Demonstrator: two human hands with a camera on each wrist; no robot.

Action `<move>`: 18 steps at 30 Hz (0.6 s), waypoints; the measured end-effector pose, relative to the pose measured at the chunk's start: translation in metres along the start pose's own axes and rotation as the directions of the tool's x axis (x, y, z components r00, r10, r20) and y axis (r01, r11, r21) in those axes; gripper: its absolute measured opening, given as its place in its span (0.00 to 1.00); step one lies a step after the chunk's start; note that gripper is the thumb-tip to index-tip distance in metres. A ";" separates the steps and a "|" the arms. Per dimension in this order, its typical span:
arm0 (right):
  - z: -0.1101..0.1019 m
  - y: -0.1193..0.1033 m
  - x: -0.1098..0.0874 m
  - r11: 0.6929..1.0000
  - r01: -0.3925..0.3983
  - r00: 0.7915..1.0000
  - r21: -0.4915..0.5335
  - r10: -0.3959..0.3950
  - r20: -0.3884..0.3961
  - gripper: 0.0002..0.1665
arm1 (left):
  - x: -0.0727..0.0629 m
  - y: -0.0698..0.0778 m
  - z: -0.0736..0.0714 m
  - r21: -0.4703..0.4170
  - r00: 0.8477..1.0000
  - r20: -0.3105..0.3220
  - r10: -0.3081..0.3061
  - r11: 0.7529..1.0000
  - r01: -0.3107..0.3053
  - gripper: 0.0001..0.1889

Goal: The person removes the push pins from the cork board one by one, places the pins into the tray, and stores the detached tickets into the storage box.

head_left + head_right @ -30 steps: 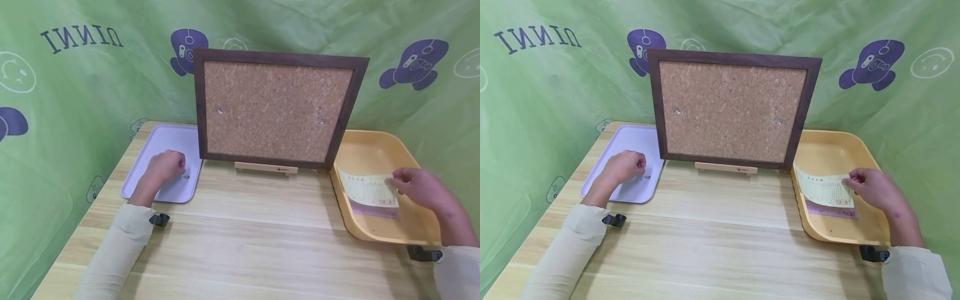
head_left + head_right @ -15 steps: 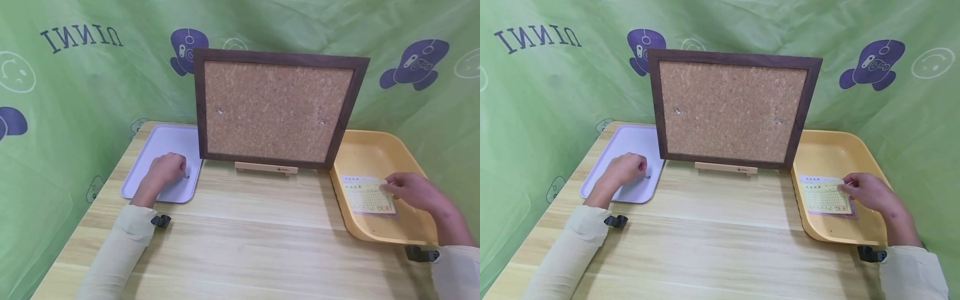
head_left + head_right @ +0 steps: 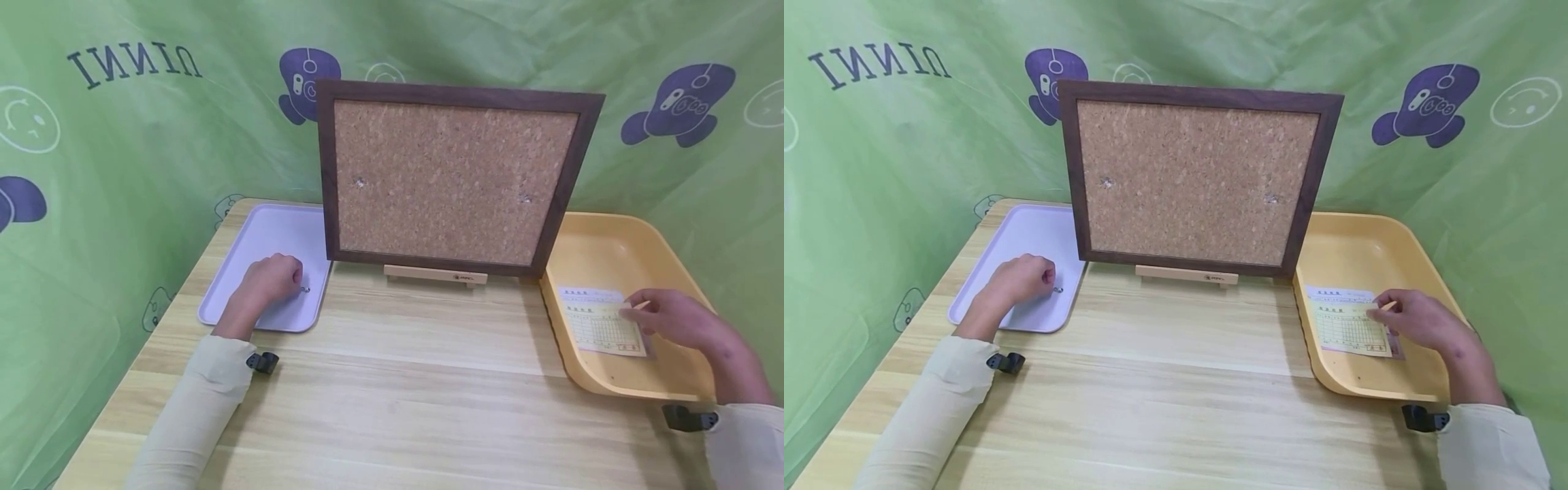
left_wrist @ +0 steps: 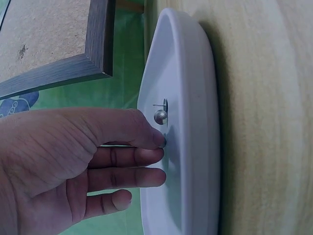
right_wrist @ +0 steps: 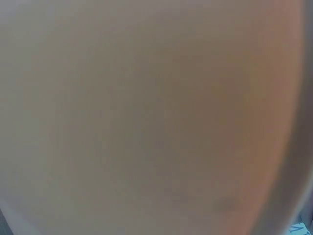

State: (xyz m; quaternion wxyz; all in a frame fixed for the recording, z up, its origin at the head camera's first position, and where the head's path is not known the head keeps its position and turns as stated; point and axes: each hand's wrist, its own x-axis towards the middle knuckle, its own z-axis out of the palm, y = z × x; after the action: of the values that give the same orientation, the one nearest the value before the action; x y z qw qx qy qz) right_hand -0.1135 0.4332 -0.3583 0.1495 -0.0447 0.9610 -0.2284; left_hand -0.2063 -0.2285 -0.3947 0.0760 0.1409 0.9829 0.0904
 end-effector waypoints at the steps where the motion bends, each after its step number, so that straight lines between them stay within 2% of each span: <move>1: 0.000 0.000 -0.001 1.000 -0.002 1.000 -0.002 0.002 0.004 0.19 | 0.000 0.000 0.000 -0.004 1.000 0.004 -0.003 1.000 0.003 0.09; 10: 0.001 -0.003 -0.005 1.000 0.003 0.999 0.000 -0.003 0.037 0.19 | -0.001 -0.001 0.000 -0.028 1.000 0.009 -0.007 1.000 0.007 0.09; 18: -0.002 -0.004 -0.007 1.000 0.020 0.999 -0.012 -0.019 0.034 0.19 | -0.002 -0.001 -0.001 -0.045 1.000 0.011 -0.009 0.999 0.009 0.07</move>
State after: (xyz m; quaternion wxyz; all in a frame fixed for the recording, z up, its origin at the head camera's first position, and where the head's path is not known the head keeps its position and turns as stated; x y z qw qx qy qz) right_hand -0.1076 0.4310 -0.3530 0.1633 -0.0588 0.9592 -0.2231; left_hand -0.2047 -0.2301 -0.3938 0.0851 0.1352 0.9809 0.1112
